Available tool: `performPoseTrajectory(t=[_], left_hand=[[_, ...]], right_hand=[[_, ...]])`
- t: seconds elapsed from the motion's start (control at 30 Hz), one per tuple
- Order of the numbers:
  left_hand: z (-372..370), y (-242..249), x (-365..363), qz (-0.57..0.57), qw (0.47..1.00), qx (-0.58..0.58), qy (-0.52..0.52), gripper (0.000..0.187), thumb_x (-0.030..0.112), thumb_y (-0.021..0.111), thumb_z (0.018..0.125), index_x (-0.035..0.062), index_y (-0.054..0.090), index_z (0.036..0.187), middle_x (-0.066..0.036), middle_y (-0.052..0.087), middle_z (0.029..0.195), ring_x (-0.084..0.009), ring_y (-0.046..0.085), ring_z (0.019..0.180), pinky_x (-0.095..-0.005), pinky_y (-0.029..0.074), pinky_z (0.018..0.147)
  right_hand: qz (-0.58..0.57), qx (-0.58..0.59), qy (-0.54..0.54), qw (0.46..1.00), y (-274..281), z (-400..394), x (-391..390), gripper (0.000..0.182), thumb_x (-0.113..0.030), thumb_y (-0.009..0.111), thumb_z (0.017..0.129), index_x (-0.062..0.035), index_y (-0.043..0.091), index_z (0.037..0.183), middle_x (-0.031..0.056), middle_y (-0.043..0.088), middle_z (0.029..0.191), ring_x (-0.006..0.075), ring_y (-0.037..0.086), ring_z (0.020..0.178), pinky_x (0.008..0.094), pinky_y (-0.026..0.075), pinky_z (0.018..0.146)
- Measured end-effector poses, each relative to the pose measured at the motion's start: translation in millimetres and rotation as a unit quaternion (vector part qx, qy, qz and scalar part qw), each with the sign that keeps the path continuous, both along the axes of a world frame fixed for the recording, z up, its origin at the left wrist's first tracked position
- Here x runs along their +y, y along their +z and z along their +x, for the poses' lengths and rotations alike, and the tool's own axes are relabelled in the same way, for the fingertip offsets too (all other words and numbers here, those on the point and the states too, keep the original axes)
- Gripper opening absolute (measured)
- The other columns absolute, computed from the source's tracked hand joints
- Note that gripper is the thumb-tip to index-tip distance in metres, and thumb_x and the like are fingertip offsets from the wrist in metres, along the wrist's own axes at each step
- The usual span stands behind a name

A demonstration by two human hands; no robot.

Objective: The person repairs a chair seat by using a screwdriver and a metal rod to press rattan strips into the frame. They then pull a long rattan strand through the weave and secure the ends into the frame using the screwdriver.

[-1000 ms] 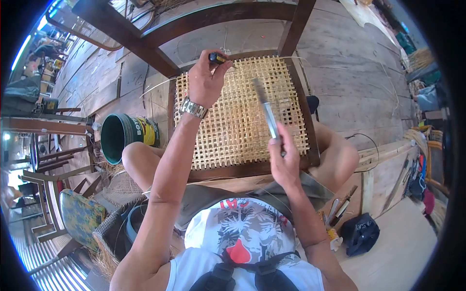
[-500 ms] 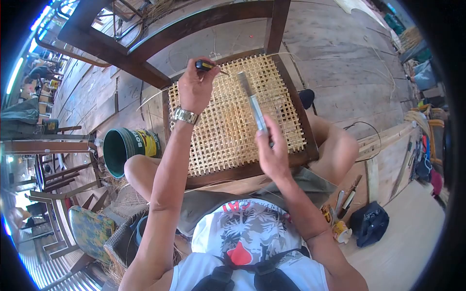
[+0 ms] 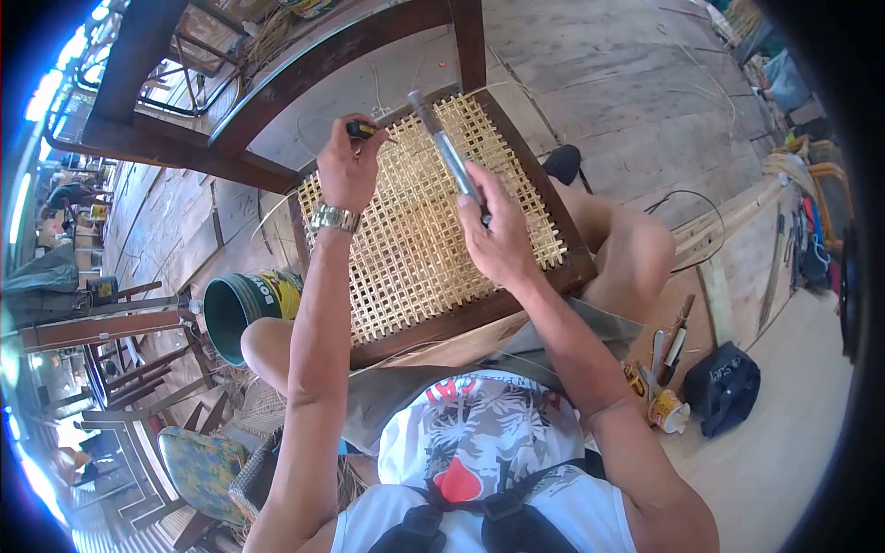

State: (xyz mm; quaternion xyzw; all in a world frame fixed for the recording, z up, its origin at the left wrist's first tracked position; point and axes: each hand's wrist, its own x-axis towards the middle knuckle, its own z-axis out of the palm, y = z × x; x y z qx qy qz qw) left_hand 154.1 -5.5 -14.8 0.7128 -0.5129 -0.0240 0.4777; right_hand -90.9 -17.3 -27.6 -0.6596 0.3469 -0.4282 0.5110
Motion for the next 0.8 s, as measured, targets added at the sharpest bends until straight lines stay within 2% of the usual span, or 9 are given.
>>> performPoseTrajectory(t=[0.07, 0.2, 0.33, 0.37, 0.47, 0.57, 0.67, 0.73, 0.8], left_hand=[[3, -8, -4, 0.028, 0.999, -0.019, 0.007, 0.027, 0.012, 0.081, 0.091, 0.0067, 0.064, 0.111, -0.009, 0.077, 0.091, -0.0177, 0.075, 0.080, -0.0308, 0.056, 0.070], [-10, 5, 18, -0.005, 0.999, 0.009, 0.043, 0.027, 0.012, 0.081, 0.092, 0.0060, 0.064, 0.112, -0.007, 0.076, 0.090, -0.0165, 0.074, 0.079, -0.0293, 0.056, 0.071], [-39, 21, 29, 0.031, 0.999, -0.006, 0.031, 0.024, 0.011, 0.079, 0.093, 0.0065, 0.065, 0.112, -0.007, 0.076, 0.090, -0.0184, 0.074, 0.083, -0.0310, 0.057, 0.075], [-32, 6, 24, 0.003, 1.000, -0.005, 0.000, 0.024, 0.011, 0.078, 0.093, 0.0067, 0.065, 0.112, -0.007, 0.076, 0.091, -0.0185, 0.074, 0.085, -0.0323, 0.057, 0.076], [-34, -3, 19, 0.037, 0.999, -0.008, 0.002, 0.023, 0.011, 0.077, 0.093, 0.0071, 0.065, 0.112, -0.007, 0.076, 0.092, -0.0186, 0.074, 0.085, -0.0325, 0.057, 0.076], [-38, 9, 20, 0.039, 0.999, -0.010, 0.001, 0.023, 0.011, 0.077, 0.093, 0.0074, 0.066, 0.112, -0.007, 0.077, 0.092, -0.0182, 0.074, 0.084, -0.0326, 0.056, 0.075], [-29, 18, 17, 0.013, 1.000, 0.007, -0.001, 0.024, 0.011, 0.078, 0.093, 0.0071, 0.065, 0.112, -0.007, 0.076, 0.090, -0.0165, 0.073, 0.081, -0.0318, 0.056, 0.073], [-24, 17, 9, -0.020, 0.999, 0.048, -0.001, 0.025, 0.013, 0.080, 0.092, 0.0066, 0.065, 0.112, -0.007, 0.075, 0.090, -0.0142, 0.071, 0.079, -0.0304, 0.055, 0.071], [-20, 14, -1, -0.002, 1.000, 0.030, 0.003, 0.025, 0.014, 0.080, 0.093, 0.0069, 0.065, 0.112, -0.007, 0.076, 0.090, -0.0138, 0.071, 0.078, -0.0297, 0.055, 0.070]], right_hand=[[0.015, 0.060, 0.134, 0.989, -5, -6, -11, 0.038, -0.012, 0.057, 0.104, 0.0005, 0.053, 0.140, 0.0069, 0.060, 0.089, 0.0135, 0.055, 0.070, 0.0322, 0.049, 0.064], [0.014, -0.009, 0.006, 1.000, -11, -35, 13, 0.040, -0.014, 0.055, 0.106, -0.0008, 0.052, 0.143, 0.0033, 0.059, 0.084, 0.0110, 0.054, 0.068, 0.0298, 0.048, 0.063], [0.137, 0.037, 0.085, 0.986, 3, -62, 37, 0.041, -0.013, 0.055, 0.106, -0.0009, 0.051, 0.145, 0.0039, 0.059, 0.087, 0.0102, 0.054, 0.071, 0.0284, 0.047, 0.063], [0.055, 0.050, 0.102, 0.992, -5, -61, 40, 0.042, -0.014, 0.056, 0.105, -0.0009, 0.052, 0.144, 0.0059, 0.062, 0.086, 0.0110, 0.058, 0.072, 0.0304, 0.049, 0.064], [0.025, 0.075, 0.229, 0.970, -6, -51, 39, 0.045, -0.014, 0.058, 0.101, -0.0003, 0.052, 0.143, 0.0172, 0.069, 0.092, 0.0256, 0.069, 0.074, 0.0413, 0.054, 0.069], [0.038, 0.105, 0.160, 0.981, -14, -31, 33, 0.043, -0.013, 0.059, 0.100, -0.0004, 0.053, 0.141, 0.0193, 0.068, 0.092, 0.0313, 0.069, 0.075, 0.0440, 0.054, 0.071], [0.071, 0.089, 0.142, 0.983, -11, -33, 29, 0.043, -0.011, 0.060, 0.102, -0.0003, 0.054, 0.143, 0.0098, 0.062, 0.083, 0.0165, 0.058, 0.069, 0.0351, 0.049, 0.064], [0.043, 0.088, 0.149, 0.984, -5, -37, 33, 0.040, -0.010, 0.060, 0.102, -0.0005, 0.055, 0.141, 0.0106, 0.063, 0.084, 0.0171, 0.059, 0.069, 0.0351, 0.049, 0.065], [0.009, 0.051, 0.146, 0.988, -5, -34, 35, 0.037, -0.012, 0.056, 0.101, -0.0006, 0.055, 0.137, 0.0180, 0.066, 0.084, 0.0325, 0.069, 0.073, 0.0451, 0.053, 0.069]])
